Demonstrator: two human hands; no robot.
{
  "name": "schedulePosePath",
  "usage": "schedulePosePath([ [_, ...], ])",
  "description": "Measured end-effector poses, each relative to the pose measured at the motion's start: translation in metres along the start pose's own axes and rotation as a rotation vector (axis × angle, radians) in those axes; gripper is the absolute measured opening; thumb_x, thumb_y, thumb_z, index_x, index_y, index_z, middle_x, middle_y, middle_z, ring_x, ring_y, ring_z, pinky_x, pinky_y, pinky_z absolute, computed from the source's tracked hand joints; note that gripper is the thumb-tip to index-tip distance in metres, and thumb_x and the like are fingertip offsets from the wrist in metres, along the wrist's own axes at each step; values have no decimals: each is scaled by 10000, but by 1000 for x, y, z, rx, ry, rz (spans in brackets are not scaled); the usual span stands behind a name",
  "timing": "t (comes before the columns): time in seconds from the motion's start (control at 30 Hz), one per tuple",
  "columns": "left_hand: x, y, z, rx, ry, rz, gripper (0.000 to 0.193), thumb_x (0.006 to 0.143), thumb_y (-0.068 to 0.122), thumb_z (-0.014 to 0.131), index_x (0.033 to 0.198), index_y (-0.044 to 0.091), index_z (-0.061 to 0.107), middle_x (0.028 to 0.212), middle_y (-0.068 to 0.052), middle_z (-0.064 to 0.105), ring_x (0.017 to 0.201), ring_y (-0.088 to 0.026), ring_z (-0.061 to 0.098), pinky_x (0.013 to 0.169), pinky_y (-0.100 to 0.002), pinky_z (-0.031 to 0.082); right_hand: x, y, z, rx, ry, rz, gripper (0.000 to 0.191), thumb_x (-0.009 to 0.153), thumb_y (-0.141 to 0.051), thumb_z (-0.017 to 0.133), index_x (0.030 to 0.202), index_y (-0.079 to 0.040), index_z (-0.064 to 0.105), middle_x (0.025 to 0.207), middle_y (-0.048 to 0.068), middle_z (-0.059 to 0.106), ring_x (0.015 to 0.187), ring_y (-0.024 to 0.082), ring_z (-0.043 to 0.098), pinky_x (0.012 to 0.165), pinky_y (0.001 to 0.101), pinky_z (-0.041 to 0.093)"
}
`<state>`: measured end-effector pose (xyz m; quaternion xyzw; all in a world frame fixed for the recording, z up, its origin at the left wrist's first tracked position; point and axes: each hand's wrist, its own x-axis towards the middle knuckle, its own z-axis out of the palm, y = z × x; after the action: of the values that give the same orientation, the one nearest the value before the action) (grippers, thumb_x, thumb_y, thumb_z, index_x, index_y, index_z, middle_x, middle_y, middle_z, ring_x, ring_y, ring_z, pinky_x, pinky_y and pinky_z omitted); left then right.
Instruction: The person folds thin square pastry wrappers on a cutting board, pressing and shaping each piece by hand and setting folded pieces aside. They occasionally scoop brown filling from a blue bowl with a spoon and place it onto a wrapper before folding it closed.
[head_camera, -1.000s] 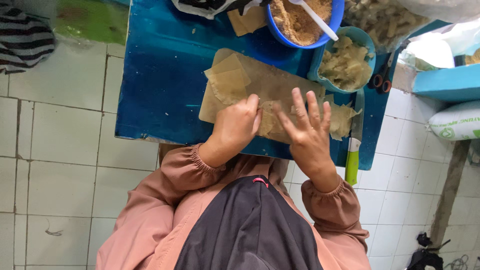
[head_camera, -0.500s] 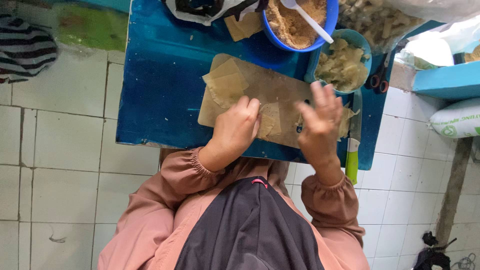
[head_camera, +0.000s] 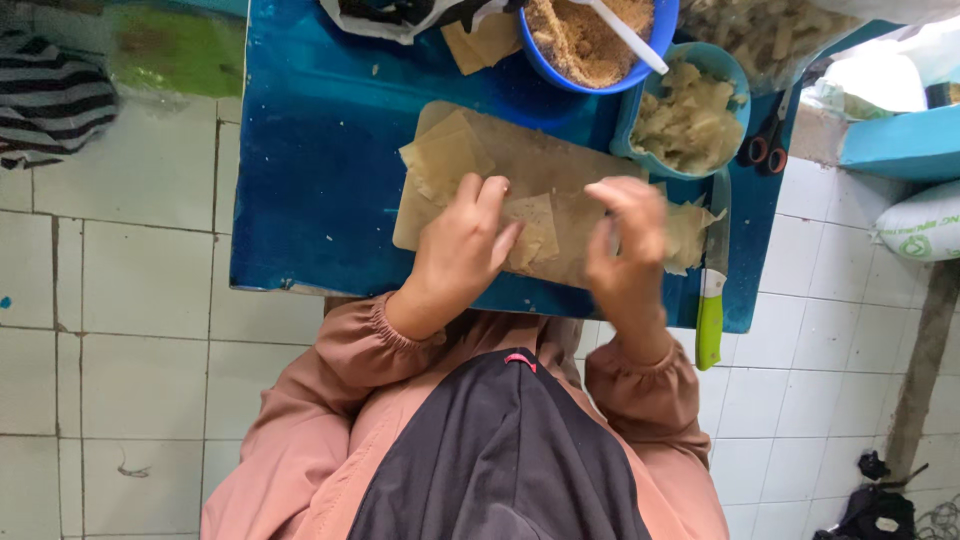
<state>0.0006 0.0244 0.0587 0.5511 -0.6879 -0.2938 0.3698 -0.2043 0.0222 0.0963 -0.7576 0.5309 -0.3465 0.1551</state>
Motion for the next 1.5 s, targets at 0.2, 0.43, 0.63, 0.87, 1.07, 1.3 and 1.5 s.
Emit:
schedulePosePath([
  [0.2, 0, -2, -11, 43, 31, 110, 181, 921, 90, 683, 1083, 60, 607, 1063, -151, 558, 950, -360, 644, 713, -450, 539, -14, -13, 30, -4, -160, 0, 588, 873, 67, 723, 1420, -56, 547, 998, 85, 671, 952, 261, 630, 876, 378, 501],
  [0.43, 9, -10, -6, 165, -25, 189, 116, 845, 41, 663, 913, 59, 571, 999, -141, 543, 934, -346, 616, 739, -455, 528, -15, -16, 37, 20, -120, 84, 655, 860, 65, 718, 1466, -57, 502, 924, 62, 646, 871, 227, 634, 846, 361, 508],
  [0.63, 16, -8, 0, 221, -29, 238, 131, 844, 53, 664, 949, 59, 586, 983, -125, 550, 922, -327, 622, 729, -436, 541, -21, -18, 33, -9, -115, 107, 700, 846, 55, 732, 1483, -57, 463, 892, 61, 639, 828, 229, 626, 820, 375, 513],
  [0.87, 23, -12, 11, 348, -58, 126, 207, 776, 131, 740, 908, 39, 609, 938, -143, 596, 895, -339, 643, 690, -427, 554, -32, -16, 28, -58, 6, 237, 682, 863, 39, 724, 1483, -62, 459, 907, 69, 643, 837, 238, 645, 785, 365, 524],
  [1.07, 27, -14, 17, 385, -134, 206, 185, 743, 119, 732, 866, 58, 608, 910, -141, 618, 873, -339, 658, 701, -446, 556, -24, -5, 32, -21, -54, 252, 720, 841, 38, 706, 1499, -76, 438, 820, 45, 644, 768, 228, 650, 754, 368, 512],
  [1.3, 16, -9, 21, 333, -29, 153, 295, 840, 81, 705, 1102, 37, 575, 857, -132, 669, 808, -332, 696, 656, -439, 559, -22, -6, 31, -106, -54, 110, 791, 841, 14, 730, 1547, -69, 383, 896, 63, 644, 858, 270, 634, 847, 416, 480],
  [1.5, 19, -9, 27, 331, -83, -6, 276, 852, 165, 722, 1011, 24, 546, 857, -164, 692, 785, -348, 715, 622, -448, 576, -12, -1, 28, -153, -58, 75, 783, 835, 28, 704, 1547, -46, 386, 890, 50, 662, 834, 280, 628, 844, 440, 459],
])
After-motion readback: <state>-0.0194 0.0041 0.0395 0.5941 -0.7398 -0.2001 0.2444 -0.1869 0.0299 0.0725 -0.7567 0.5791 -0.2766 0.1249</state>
